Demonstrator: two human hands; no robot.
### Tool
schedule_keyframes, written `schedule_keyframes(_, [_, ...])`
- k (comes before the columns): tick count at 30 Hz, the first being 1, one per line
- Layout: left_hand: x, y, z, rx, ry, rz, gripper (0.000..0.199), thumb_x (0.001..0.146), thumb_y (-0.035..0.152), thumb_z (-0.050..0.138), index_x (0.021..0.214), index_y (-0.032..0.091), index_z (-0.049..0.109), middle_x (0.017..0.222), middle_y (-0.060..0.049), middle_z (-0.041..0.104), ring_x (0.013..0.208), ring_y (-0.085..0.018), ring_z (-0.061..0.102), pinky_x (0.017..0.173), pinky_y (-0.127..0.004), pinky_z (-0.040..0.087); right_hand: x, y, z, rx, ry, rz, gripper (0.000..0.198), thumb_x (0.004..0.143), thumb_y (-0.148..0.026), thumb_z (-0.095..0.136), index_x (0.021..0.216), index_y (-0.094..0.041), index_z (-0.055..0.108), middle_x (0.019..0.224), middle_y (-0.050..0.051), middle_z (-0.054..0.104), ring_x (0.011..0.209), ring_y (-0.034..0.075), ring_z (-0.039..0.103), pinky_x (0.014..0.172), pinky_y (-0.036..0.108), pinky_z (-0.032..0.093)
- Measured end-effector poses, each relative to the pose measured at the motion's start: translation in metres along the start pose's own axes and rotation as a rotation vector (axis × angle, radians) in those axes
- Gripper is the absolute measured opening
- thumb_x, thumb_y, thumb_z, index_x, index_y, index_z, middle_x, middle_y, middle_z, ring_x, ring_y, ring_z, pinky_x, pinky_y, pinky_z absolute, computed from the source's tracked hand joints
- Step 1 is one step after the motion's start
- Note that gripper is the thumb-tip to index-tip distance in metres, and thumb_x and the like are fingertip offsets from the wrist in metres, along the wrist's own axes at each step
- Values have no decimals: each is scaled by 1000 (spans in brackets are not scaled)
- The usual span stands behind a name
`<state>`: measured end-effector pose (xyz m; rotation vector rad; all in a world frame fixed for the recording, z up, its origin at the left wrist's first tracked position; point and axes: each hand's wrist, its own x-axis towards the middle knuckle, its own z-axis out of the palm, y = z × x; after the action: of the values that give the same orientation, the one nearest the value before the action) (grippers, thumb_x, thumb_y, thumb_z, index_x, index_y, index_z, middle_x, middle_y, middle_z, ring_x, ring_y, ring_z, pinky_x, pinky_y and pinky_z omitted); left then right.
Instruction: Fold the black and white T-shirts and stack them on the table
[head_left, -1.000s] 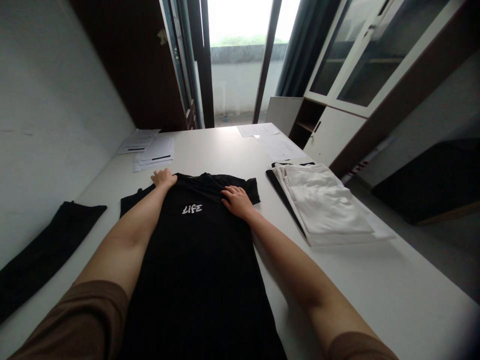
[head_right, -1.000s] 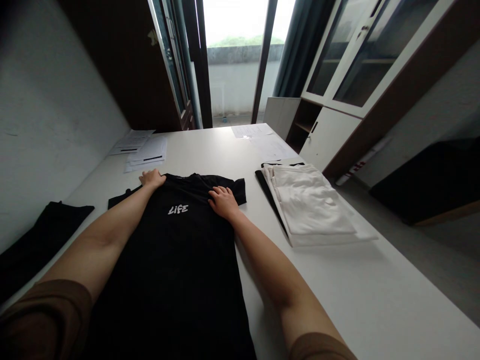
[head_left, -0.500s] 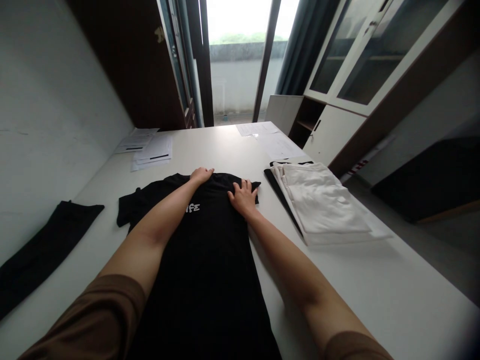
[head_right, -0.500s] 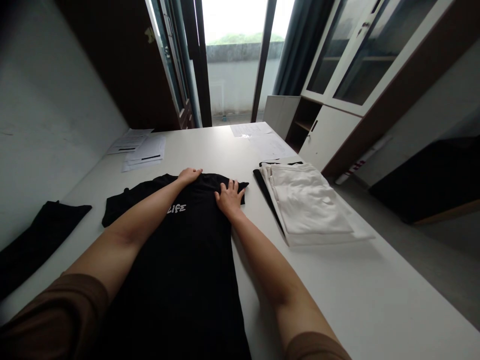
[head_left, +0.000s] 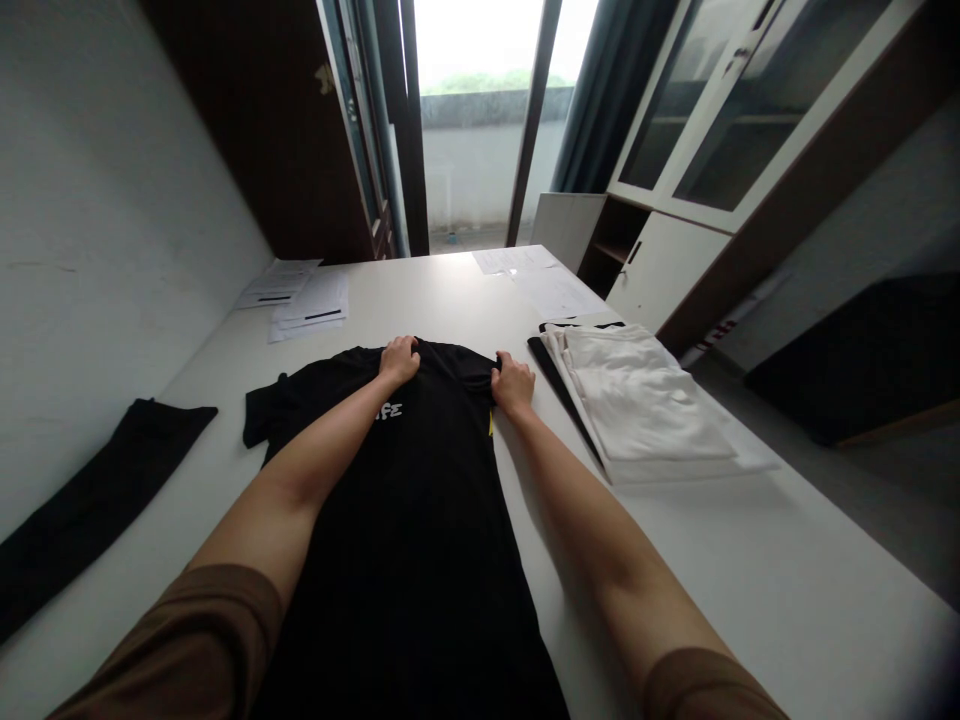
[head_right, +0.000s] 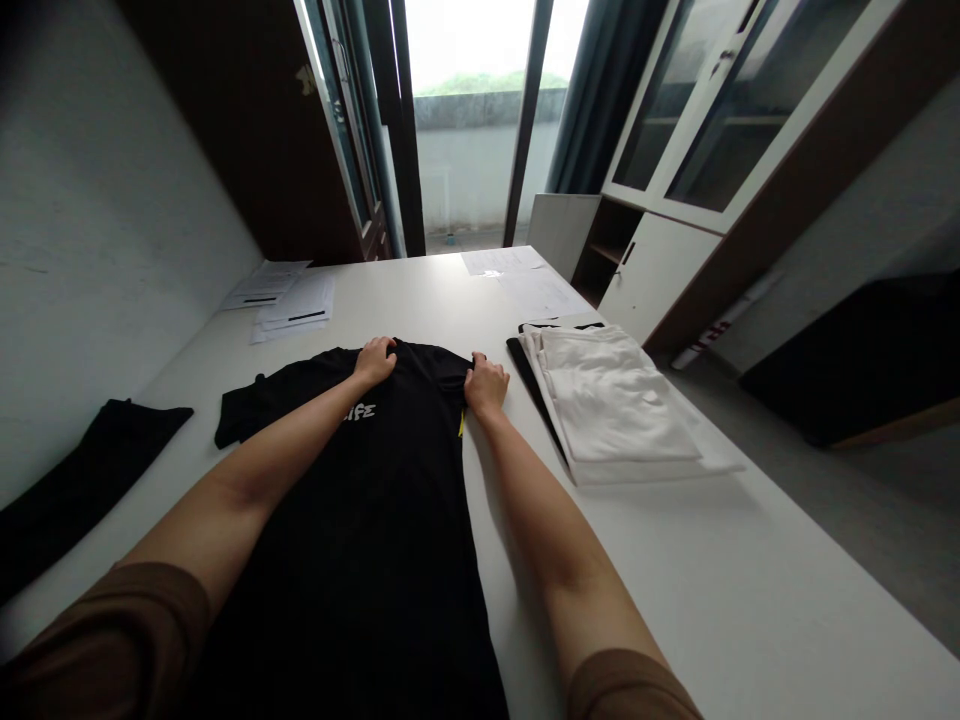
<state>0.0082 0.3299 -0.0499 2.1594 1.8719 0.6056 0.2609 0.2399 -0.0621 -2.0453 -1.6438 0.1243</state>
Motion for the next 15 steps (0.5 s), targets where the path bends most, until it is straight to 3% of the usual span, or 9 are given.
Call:
schedule_keyframes(4, [-40,20,10,19,6,217,32,90,21,56,121,22,63,139,-11,57,133,-30,48,115,-44,37,4,3,-2,159,49,-30,43,100,-23,39,140,-16,55,126,16,66,113,27,59,99,37,41])
schedule_keyframes(8, [-75,53,33,-22,-50,441,34,92,26,56,125,22,64,143,-9,57,134,-27,48,117,-41,36,5,5,-11,207,79,39,48,102,-26,30,142,-13,52,121,16,67,106,25,62,94,33,45])
schedule_keyframes(11, [-87,73,46,15,-54,404,41,96,33,52,135,23,60,149,-10,53,140,-28,45,121,-45,31,0,3,-16,178,63,106,50,103,-30,29,145,-13,49,119,16,69,107,27,64,92,35,46])
schedule_keyframes(15, [-87,78,52,75,-99,334,50,101,41,44,147,26,52,160,-8,43,150,-30,33,125,-51,22,-9,-7,-17,97,7,91,51,103,-40,41,148,-18,47,114,15,73,104,29,68,89,37,49])
